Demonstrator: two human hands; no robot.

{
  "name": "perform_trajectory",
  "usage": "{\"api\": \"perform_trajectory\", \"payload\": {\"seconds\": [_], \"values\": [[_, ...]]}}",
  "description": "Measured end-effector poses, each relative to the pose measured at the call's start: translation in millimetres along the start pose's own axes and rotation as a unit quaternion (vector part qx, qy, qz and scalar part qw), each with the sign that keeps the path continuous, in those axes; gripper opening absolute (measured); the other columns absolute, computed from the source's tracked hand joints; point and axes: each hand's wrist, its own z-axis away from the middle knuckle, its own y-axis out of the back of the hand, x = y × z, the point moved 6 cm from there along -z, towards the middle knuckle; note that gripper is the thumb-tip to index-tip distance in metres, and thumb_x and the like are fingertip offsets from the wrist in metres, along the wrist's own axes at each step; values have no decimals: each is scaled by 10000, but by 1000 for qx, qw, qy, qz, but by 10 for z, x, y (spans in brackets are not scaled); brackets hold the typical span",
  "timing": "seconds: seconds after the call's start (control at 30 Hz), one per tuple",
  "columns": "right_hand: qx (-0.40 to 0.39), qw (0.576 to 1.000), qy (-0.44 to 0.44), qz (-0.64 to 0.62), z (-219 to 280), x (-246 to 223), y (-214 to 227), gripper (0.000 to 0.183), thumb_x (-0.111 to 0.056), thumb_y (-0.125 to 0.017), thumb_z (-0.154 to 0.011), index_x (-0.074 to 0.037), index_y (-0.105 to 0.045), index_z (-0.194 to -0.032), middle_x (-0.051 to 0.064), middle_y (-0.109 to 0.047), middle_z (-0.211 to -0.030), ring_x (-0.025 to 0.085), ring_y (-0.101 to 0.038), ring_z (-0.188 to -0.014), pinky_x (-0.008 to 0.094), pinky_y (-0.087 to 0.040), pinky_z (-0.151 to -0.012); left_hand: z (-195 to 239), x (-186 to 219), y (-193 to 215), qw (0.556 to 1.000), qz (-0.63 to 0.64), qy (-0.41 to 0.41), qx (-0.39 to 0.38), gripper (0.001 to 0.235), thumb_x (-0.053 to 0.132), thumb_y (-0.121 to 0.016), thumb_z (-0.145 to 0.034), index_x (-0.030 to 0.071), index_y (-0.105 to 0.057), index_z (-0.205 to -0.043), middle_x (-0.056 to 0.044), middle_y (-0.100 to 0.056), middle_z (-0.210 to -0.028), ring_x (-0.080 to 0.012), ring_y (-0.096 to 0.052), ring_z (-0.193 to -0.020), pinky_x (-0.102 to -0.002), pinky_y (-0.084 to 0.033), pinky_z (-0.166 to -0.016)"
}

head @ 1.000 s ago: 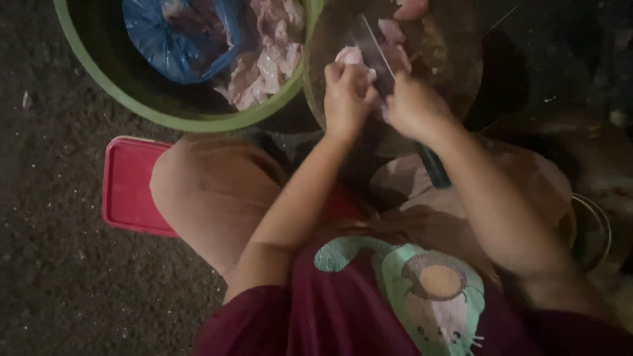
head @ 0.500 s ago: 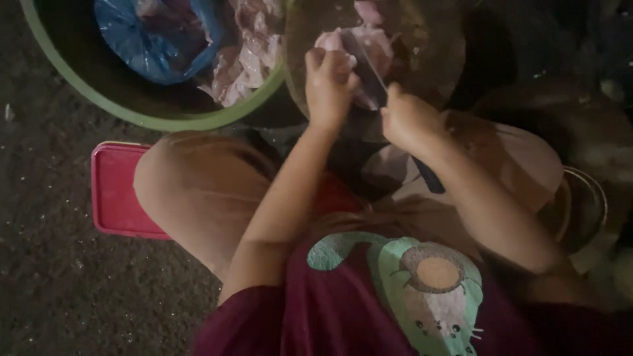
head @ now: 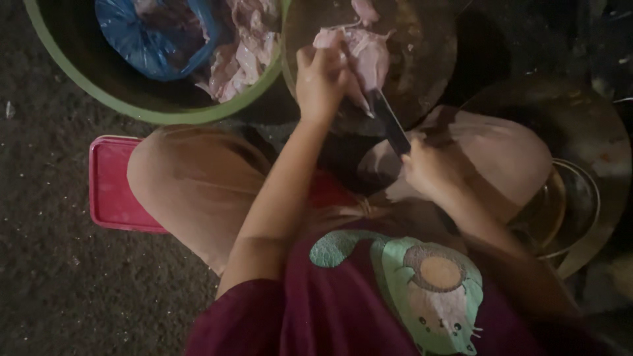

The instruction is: The person sits on a low stool and uses a cleaver to chop raw meat pieces on a round wooden cutting board. They repeatedly pick up pieces from a green basin, cut them into smaller portions, and return the cut pieces to the basin.

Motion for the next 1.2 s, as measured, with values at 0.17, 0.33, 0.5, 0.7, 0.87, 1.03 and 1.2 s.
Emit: {"api": "perform_trajectory", "payload": {"seconds": [0.17, 0.33, 0.5, 0.7, 0.87, 1.03, 1.2], "values": [[13, 992, 7, -124, 10, 161, 140, 370, -316, -601, -977, -15, -566, -1190, 235, -712, -888, 401, -730, -782, 514, -557, -688, 11, 33, 106, 999, 1, -53, -12, 292, 206, -823, -759, 142, -700, -1016, -140, -565, -1189, -369, -650, -1027, -454, -557, -848], [109, 991, -26, -79, -325, -83, 254, 374, -372, -625, -1005, -49, -550, -1177, 252, -693, -949, 466, -673, -889, 576, -514, -739, 44, 67, 89, 998, 12, -53, -15, 323, 209, -818, -744, 133, -704, -1036, -137, -571, -1162, -367, -653, -1011, -458, -557, -833], [149, 986, 42, -64, -839, -604, 350, 379, -357, -621, -995, -45, -527, -1190, 267, -700, -978, 486, -665, -925, 592, -515, -780, 26, 149, 111, 998, -18, -56, -20, 343, 195, -797, -697, 132, -697, -1019, -122, -584, -1146, -357, -663, -996, -460, -560, -826], [144, 986, 49, -65, -819, -710, 520, 364, -359, -617, -1016, -44, -524, -1171, 265, -703, -982, 478, -670, -920, 583, -520, -783, -10, 109, 150, 996, -47, -78, 11, 384, 203, -802, -710, 114, -675, -1062, -134, -578, -1174, -373, -646, -1001, -464, -558, -824], [195, 957, 31, -212, -427, -632, 1171, 285, -292, -588, -1104, -21, -506, -1135, 202, -742, -892, 292, -721, -729, 426, -539, -641, -1, 65, 111, 997, -38, -62, -9, 385, 235, -816, -754, 124, -681, -1097, -130, -577, -1167, -374, -653, -996, -468, -559, -804], [281, 720, 119, -624, -512, -732, 1147, 249, -230, -604, -1142, -23, -489, -1219, 283, -653, -1060, 246, -614, -715, 400, -457, -626, 76, 86, 51, 997, -52, -61, -17, 362, 240, -817, -744, 131, -675, -1059, -126, -582, -1174, -367, -654, -981, -464, -560, -794], [120, 992, 21, -28, -1253, -1003, 494, 317, -267, -587, -970, -31, -568, -1180, 277, -699, -1059, 472, -679, -987, 579, -528, -856, -17, 156, 19, 995, -60, -74, -13, 447, 220, -801, -634, 108, -685, -1051, -146, -563, -1084, -387, -637, -936, -479, -549, -760]]}}
